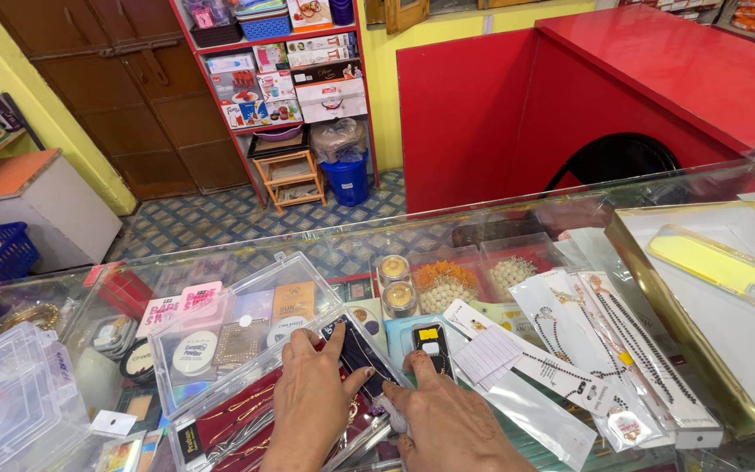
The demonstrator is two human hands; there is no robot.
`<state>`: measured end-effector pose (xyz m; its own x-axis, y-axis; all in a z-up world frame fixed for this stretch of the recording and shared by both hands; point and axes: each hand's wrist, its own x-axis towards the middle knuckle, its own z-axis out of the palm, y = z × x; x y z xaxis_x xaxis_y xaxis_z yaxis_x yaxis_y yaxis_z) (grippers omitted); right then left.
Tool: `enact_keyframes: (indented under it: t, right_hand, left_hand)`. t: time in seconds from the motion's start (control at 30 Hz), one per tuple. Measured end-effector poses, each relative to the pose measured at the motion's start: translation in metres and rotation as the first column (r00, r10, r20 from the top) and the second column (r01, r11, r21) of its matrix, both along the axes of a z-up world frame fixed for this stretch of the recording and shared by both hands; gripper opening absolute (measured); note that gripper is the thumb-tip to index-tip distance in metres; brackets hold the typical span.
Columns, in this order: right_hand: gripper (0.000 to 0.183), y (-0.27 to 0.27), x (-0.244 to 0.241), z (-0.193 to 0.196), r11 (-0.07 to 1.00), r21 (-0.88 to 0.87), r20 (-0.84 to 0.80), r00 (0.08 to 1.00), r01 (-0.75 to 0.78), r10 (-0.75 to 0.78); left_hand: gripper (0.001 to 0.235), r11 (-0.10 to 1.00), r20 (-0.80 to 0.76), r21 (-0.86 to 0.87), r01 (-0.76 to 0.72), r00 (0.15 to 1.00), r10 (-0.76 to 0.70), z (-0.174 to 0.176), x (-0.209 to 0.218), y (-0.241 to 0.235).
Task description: The person wipes and cleans various items of jewelry and cosmetic products, including necklaces and earring cards, using a cloth while standing behind a glass display counter.
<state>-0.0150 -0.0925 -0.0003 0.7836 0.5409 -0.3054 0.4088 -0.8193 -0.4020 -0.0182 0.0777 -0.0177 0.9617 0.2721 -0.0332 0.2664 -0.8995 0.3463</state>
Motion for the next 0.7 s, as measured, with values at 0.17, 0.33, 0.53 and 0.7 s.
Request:
enact_keyframes:
  t: [0.17,0.33,0.53,0.7]
  right_hand:
    - [0.064,0.000,-0.002,0.003,1.000,0.012,0.007,1.000,-0.003,0.003]
    - [0.060,0.001,-0.004,0.004,0.999,0.037,0.043,0.999,0.020,-0.022]
    - [0.066,-0.004,-0.004,0.013,0.973,0.214,0.070,0.992,0.090,-0.107]
    - [0.043,-0.012,-0.006,0.014,0.919,0.377,0.152,0.971,0.115,-0.183]
  left_hand:
    - [0.082,0.999,0.005,0.023,0.031,0.999,-0.031,-0.007,0.004,0.003]
    - [0.081,0.999,0.014,0.030,0.045,0.999,-0.046,-0.013,0.006,0.007]
    - [0.080,0.999,0.083,0.040,0.005,0.997,-0.008,-0.013,0.007,0.007]
    - [0.075,0.998,0.136,0.055,-0.010,0.991,0.002,-0.007,0.004,0.001]
